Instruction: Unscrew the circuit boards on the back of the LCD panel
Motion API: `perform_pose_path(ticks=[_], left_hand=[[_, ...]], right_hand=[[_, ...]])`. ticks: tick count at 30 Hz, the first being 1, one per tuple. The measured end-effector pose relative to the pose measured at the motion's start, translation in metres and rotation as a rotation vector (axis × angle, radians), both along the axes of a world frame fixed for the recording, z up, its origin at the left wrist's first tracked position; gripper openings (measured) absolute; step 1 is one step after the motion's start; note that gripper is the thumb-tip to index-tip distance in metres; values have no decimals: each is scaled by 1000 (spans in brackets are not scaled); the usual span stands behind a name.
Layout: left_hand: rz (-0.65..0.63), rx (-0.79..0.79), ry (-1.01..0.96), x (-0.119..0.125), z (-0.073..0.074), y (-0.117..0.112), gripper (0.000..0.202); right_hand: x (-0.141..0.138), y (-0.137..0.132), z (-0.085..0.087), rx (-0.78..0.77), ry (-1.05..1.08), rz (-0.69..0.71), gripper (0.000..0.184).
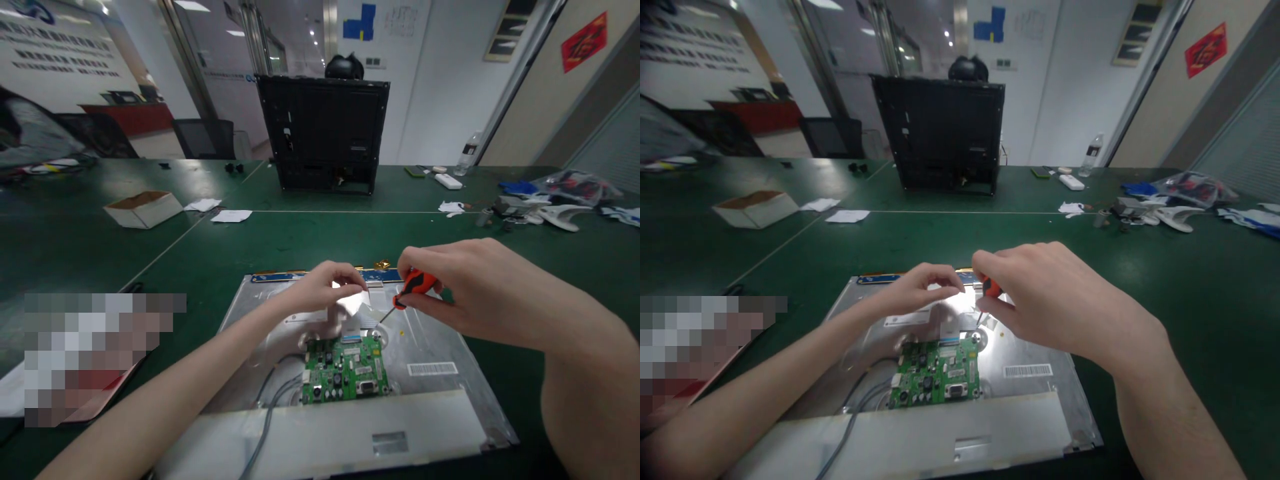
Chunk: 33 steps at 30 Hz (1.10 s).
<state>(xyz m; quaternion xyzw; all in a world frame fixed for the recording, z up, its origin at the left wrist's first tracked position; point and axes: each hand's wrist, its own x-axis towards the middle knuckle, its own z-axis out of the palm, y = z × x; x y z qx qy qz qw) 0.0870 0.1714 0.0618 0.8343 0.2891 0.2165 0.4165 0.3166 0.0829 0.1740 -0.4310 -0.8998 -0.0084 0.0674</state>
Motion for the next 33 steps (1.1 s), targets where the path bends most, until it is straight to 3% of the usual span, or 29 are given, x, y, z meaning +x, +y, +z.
perform_pose_path(ticks=[3, 5, 10, 15, 23, 28, 33], left_hand=[[105, 92, 140, -13, 15, 10, 13], [98, 153, 293, -20, 20, 13, 11], [9, 237, 563, -20, 14, 6, 9], [51, 252, 715, -11, 6, 1, 8], [24, 264, 675, -9, 1, 0, 13], [9, 261, 622, -3, 12, -11, 13], [-284, 133, 362, 15, 22, -49, 11]], right_hand=[[2, 0, 1, 12, 1, -16, 6], [2, 0, 1, 9, 2, -26, 6], [3, -1, 2, 16, -3, -40, 6], [4, -1, 4, 9, 2, -55, 6], [7, -2, 5, 27, 31, -38, 7], [9, -3, 7, 32, 30, -33, 8], [10, -2, 7, 56, 18, -37, 11]])
